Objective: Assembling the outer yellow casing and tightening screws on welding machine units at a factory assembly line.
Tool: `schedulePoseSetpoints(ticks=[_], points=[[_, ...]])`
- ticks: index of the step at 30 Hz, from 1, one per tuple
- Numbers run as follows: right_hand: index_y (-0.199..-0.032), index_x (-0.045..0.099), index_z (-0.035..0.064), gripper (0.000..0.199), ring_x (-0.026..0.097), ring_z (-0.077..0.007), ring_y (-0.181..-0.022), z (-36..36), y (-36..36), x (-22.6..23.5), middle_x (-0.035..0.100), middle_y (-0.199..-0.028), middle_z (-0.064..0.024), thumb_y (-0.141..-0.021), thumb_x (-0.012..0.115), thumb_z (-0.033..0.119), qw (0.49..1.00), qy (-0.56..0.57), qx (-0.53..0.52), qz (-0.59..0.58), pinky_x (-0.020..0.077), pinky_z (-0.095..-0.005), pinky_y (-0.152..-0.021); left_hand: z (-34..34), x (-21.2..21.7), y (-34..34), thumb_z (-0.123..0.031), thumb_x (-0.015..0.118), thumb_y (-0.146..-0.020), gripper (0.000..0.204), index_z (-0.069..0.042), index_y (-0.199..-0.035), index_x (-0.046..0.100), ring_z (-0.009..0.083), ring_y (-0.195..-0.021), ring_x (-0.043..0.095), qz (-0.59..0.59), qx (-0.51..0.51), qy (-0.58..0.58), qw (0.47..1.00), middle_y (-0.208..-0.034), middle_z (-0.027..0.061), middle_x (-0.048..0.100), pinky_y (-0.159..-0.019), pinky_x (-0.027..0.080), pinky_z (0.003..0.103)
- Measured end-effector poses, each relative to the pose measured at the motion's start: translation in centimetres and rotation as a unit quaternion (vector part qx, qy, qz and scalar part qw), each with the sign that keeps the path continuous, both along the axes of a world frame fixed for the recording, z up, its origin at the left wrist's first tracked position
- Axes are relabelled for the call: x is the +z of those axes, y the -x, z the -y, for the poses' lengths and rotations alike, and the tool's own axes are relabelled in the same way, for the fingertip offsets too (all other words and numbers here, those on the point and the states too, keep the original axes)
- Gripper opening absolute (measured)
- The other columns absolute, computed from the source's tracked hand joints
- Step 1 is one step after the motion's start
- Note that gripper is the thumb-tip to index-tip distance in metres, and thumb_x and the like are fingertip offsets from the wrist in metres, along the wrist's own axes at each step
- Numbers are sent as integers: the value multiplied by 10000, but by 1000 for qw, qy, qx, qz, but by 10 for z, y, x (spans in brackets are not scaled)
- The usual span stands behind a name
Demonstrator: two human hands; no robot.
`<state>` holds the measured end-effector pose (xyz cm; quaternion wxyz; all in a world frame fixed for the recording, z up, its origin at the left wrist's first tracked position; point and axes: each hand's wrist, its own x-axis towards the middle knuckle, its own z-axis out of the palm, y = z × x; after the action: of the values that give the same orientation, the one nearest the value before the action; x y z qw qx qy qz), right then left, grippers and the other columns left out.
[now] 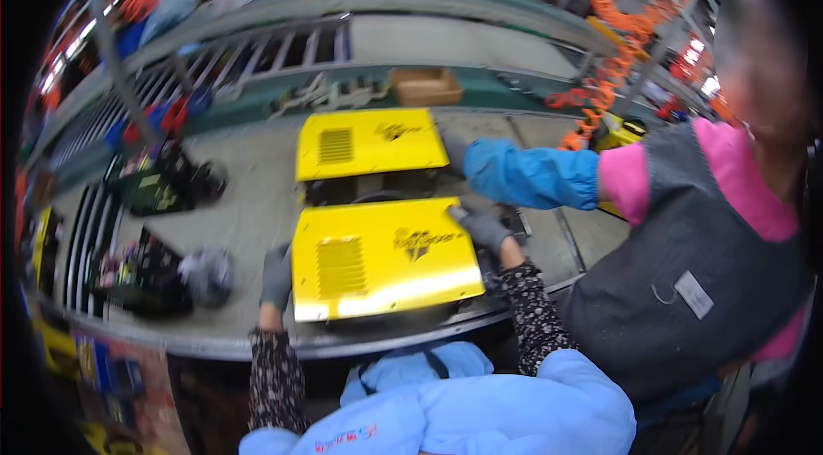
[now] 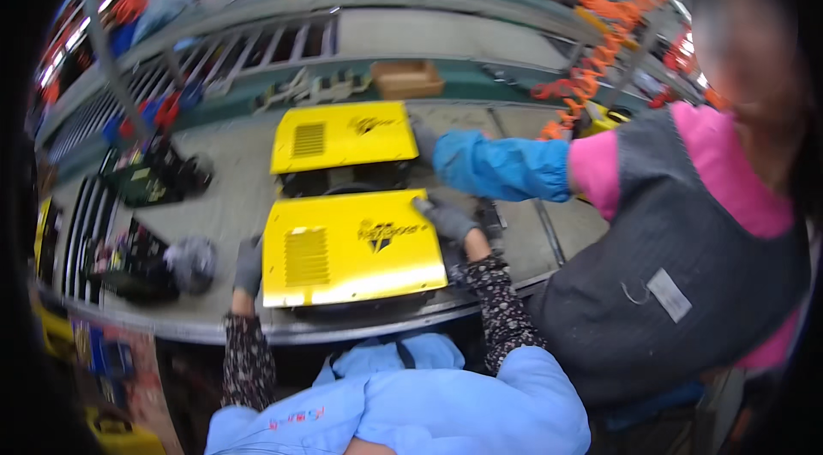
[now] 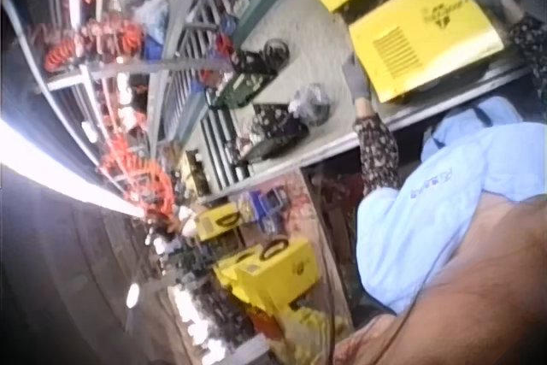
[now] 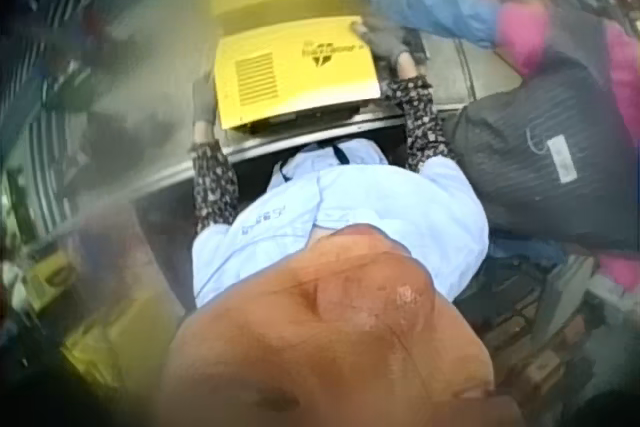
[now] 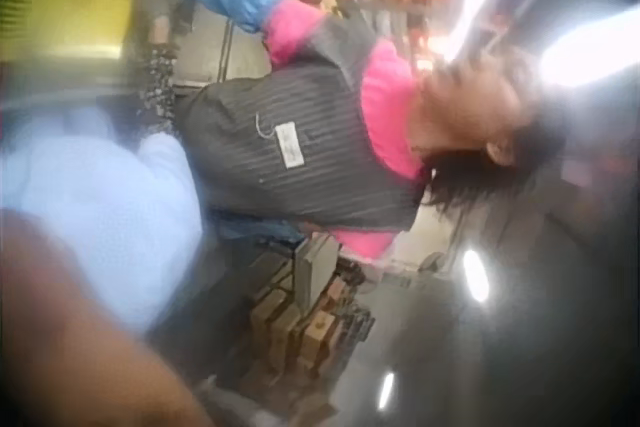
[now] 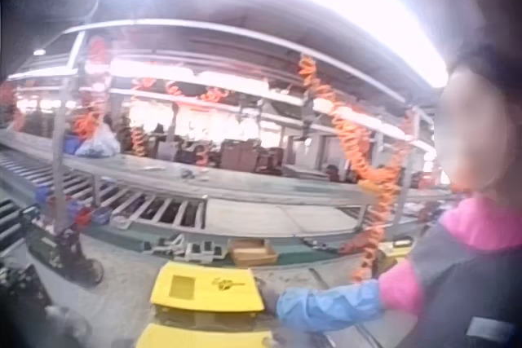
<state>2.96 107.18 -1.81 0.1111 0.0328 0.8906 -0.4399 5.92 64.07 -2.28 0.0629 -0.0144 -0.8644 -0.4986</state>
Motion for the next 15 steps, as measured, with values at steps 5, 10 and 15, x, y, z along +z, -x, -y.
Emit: schedulePoseSetpoints(ticks=[5, 10, 15], points=[[-1299, 474, 17, 564, 551, -179, -1084, 3, 18, -3, 591, -1213, -110, -956, 439, 463, 992, 55, 112, 16, 416, -301, -934, 1, -28, 13, -142, 530, -909, 289, 109, -1023, 616, 119, -717, 580, 88, -30, -237, 967, -858, 103, 679, -641, 482, 283], [-1256, 499, -69, 669, 570, -175, -1066, 6, 13, 12, 602, -1186, -135, -906, 528, 501, 969, 207, 84, 101, 427, -290, -932, 4, -60, 34, -119, 539, -903, 256, 103, -1009, 608, 113, -707, 585, 50, -27, -231, 971, -874, 107, 674, -610, 480, 264], [-1246, 504, -76, 597, 610, -183, -986, 16, 7, 12, 630, -1119, -150, -860, 655, 353, 959, 271, 29, 72, 475, -290, -868, 15, -58, 32, -144, 534, -915, 218, 54, -928, 626, 141, -656, 607, 155, -47, -343, 925, -838, 104, 669, -568, 492, 282]])
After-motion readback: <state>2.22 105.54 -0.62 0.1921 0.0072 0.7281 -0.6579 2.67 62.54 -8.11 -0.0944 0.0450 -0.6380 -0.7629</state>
